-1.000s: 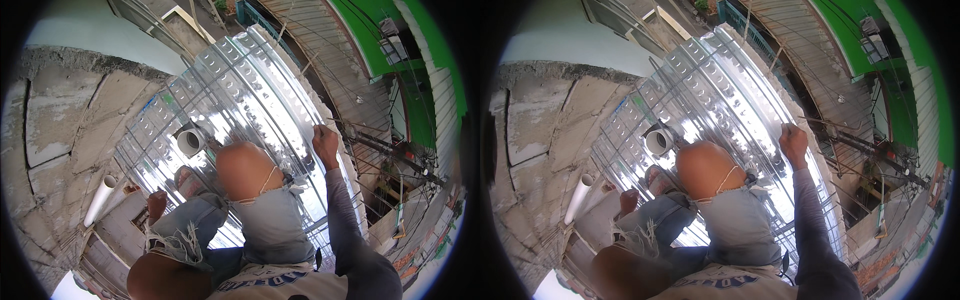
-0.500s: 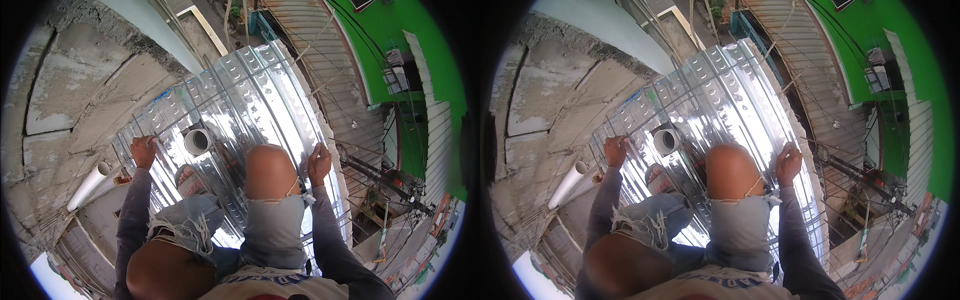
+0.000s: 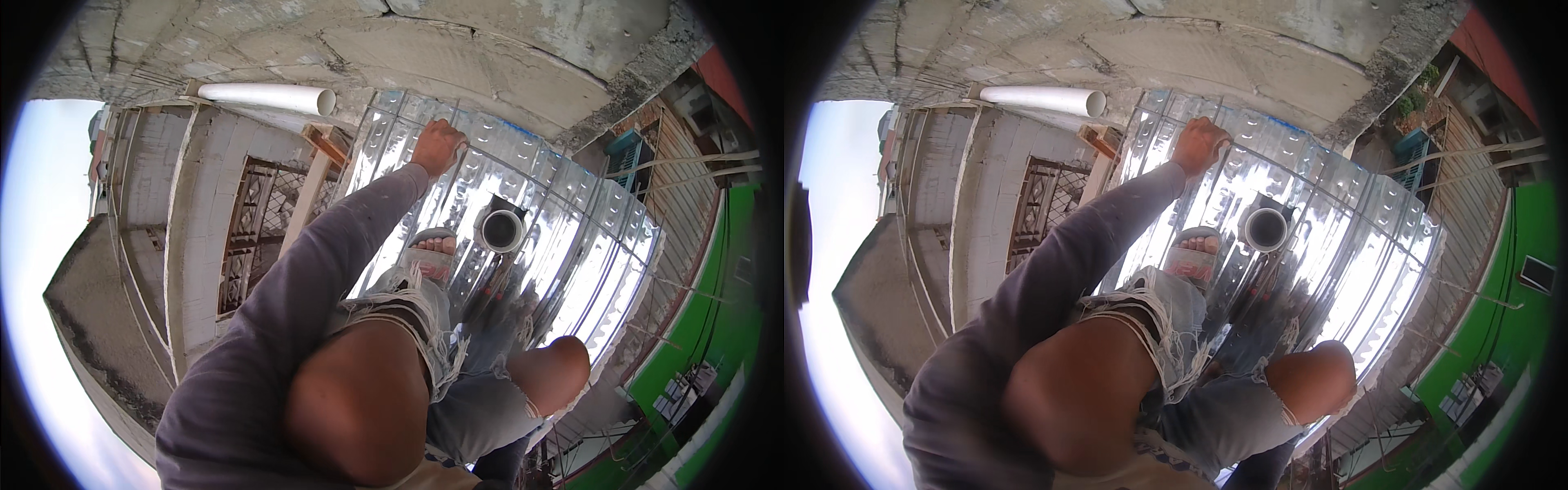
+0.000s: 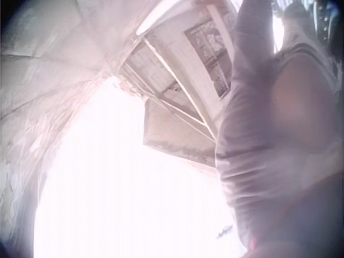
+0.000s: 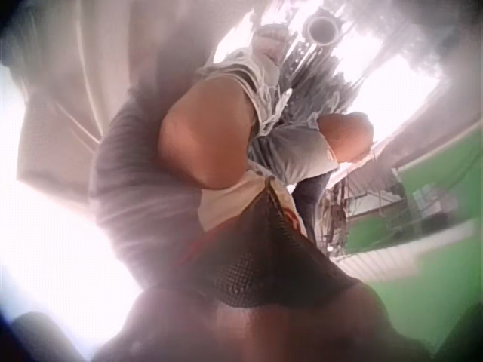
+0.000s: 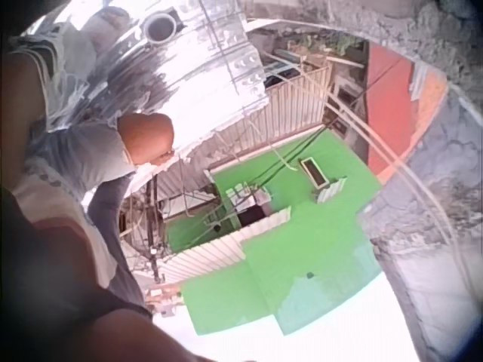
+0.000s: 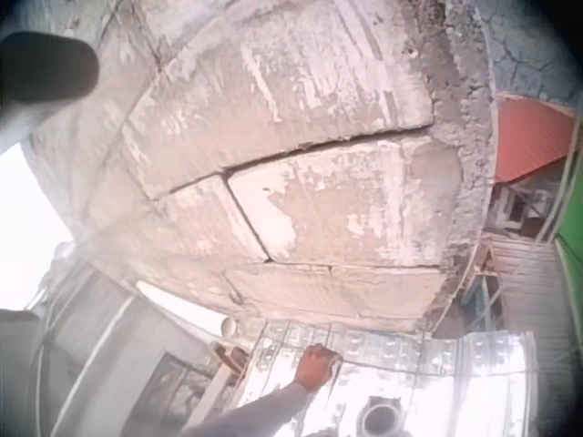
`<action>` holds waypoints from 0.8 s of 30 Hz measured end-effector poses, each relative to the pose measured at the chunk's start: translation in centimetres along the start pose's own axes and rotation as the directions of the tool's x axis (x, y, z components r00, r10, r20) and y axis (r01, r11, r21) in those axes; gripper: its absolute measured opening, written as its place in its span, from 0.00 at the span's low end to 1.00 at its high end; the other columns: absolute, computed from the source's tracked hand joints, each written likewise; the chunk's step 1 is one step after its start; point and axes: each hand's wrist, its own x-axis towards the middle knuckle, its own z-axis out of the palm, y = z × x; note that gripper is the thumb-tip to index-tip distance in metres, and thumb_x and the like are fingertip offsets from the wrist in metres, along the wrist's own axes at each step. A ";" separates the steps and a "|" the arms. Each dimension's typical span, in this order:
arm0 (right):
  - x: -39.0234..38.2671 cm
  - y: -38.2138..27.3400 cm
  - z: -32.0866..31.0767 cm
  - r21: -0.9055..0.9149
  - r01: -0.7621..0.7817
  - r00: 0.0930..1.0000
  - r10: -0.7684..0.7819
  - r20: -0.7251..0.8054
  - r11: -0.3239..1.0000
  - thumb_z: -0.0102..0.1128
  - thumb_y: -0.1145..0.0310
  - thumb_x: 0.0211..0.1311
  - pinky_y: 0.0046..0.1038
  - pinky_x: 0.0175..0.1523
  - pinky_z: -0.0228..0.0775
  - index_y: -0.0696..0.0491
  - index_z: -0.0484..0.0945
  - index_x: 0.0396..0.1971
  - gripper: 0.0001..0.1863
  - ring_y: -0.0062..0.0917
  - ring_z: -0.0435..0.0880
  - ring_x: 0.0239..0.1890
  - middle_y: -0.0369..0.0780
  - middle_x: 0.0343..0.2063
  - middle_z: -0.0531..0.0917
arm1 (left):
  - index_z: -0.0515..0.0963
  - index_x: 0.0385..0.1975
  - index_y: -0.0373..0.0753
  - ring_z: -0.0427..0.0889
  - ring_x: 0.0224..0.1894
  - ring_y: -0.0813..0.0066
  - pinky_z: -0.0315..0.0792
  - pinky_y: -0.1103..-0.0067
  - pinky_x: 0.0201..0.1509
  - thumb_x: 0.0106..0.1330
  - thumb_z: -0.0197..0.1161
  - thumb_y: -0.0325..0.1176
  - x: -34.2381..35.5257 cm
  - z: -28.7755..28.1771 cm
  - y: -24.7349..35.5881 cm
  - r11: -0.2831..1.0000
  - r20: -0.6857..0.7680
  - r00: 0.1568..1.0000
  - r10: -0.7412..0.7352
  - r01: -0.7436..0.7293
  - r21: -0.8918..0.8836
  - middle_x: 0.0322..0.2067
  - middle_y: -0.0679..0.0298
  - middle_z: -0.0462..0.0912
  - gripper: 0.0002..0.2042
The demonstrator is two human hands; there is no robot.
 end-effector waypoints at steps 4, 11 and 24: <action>0.6 0.7 0.8 0.029 0.067 0.998 -0.067 0.014 0.997 0.53 0.56 0.81 0.50 0.44 0.71 0.51 0.85 0.43 0.16 0.42 0.85 0.40 0.42 0.32 0.86 | 0.89 0.40 0.49 0.82 0.50 0.67 0.70 0.68 0.61 0.59 0.74 0.27 0.1 0.4 1.2 1.000 -0.038 0.999 0.000 -0.001 -0.023 0.39 0.68 0.89 0.11; 1.0 0.7 1.1 0.055 0.097 0.994 -0.099 0.039 0.994 0.53 0.57 0.80 0.49 0.44 0.71 0.51 0.85 0.43 0.16 0.42 0.85 0.39 0.42 0.32 0.86 | 0.88 0.37 0.49 0.80 0.51 0.68 0.68 0.68 0.59 0.57 0.73 0.26 -0.2 0.3 2.1 0.999 -0.129 0.990 -0.051 0.050 -0.012 0.37 0.71 0.89 0.10; 1.4 0.4 1.3 0.092 0.195 0.974 -0.204 0.098 0.976 0.53 0.57 0.80 0.49 0.44 0.71 0.51 0.85 0.42 0.15 0.42 0.85 0.39 0.42 0.32 0.86 | 0.89 0.36 0.45 0.81 0.50 0.64 0.73 0.67 0.58 0.56 0.72 0.26 -0.5 0.9 2.1 0.971 -0.221 0.967 -0.127 0.076 -0.228 0.37 0.68 0.89 0.09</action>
